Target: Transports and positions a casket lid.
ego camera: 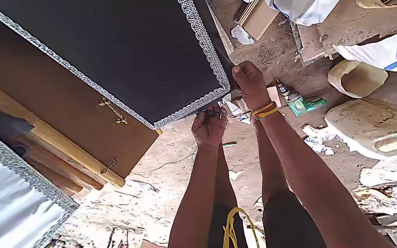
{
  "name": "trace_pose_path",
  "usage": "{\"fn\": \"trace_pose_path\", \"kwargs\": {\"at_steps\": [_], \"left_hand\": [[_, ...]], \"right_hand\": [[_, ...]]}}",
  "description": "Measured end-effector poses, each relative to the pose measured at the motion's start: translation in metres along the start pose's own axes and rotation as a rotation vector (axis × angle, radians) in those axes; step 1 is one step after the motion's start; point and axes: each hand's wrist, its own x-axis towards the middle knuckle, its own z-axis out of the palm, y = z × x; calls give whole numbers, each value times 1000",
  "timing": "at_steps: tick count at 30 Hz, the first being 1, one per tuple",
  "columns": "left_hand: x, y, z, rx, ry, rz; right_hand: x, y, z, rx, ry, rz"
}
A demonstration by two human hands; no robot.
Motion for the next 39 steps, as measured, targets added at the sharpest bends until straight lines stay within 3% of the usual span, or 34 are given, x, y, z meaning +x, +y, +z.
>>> {"fn": "trace_pose_path", "kwargs": {"at_steps": [7, 11, 18, 26, 30, 39], "left_hand": [[7, -8, -8, 139, -238, -62], [11, -3, -12, 176, -265, -76], [9, -3, -13, 149, -274, -68], [12, -9, -16, 123, -308, -53], [12, -5, -17, 117, -303, -74], [12, -7, -26, 92, -268, -93]], "right_hand": [[11, -30, -25, -220, -275, 126], [13, -25, -22, -114, -172, 132], [-11, -3, -24, 376, -135, 138], [-9, 14, -4, 201, -32, -40], [-10, 12, 4, -24, 18, -130], [-28, 12, -23, 138, -187, 13]]}}
